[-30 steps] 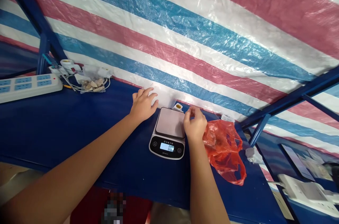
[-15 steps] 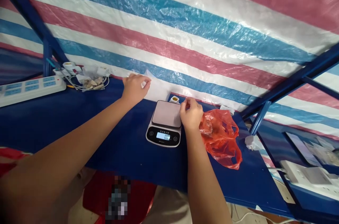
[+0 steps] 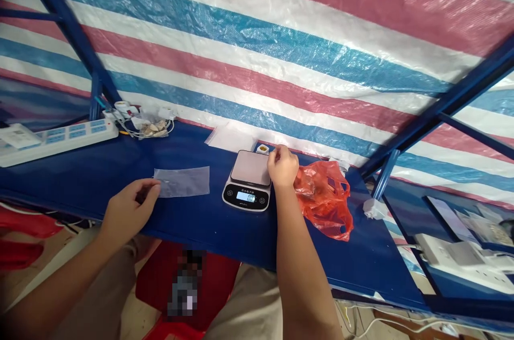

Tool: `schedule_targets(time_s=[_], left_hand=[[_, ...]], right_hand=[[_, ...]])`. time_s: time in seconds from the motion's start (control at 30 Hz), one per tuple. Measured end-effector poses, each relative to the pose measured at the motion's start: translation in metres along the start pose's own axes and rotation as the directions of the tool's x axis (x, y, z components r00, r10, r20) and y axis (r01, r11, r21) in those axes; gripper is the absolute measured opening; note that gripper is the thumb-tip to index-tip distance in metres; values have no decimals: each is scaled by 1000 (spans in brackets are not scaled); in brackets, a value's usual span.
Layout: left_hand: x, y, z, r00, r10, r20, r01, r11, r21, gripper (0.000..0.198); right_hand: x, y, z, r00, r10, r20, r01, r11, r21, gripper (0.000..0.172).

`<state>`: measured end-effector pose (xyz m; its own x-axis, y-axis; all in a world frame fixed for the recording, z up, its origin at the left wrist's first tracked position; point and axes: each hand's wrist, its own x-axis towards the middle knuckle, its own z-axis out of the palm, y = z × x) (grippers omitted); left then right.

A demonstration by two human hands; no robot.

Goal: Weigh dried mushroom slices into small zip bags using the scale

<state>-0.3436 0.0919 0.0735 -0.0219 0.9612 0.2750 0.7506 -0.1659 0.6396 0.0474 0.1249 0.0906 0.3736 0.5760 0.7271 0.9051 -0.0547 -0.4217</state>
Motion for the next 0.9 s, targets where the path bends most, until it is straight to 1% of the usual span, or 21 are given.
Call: schedule_targets(time_s=[0.07, 0.2, 0.4, 0.7, 0.9], left_hand=[[2, 5, 1, 1000, 18, 15, -18, 999, 27, 41], [2, 8, 0, 999, -18, 51, 15, 999, 48, 42], [1, 4, 2, 1000, -12, 16, 11, 999, 42, 39], [2, 9, 1, 1000, -8, 16, 7, 998, 58, 37], [1, 6, 1, 1000, -3, 19, 2, 997, 72, 40]], right_hand=[[1, 2, 0, 1000, 7, 6, -7, 1000, 0, 23], [1, 4, 0, 1000, 15, 10, -15, 1000, -1, 25], [0, 2, -1, 1000, 14, 9, -14, 1000, -3, 26], [1, -1, -2, 1000, 7, 0, -7, 1000, 5, 24], [2, -3, -3, 1000, 15, -10, -15, 1000, 12, 24]])
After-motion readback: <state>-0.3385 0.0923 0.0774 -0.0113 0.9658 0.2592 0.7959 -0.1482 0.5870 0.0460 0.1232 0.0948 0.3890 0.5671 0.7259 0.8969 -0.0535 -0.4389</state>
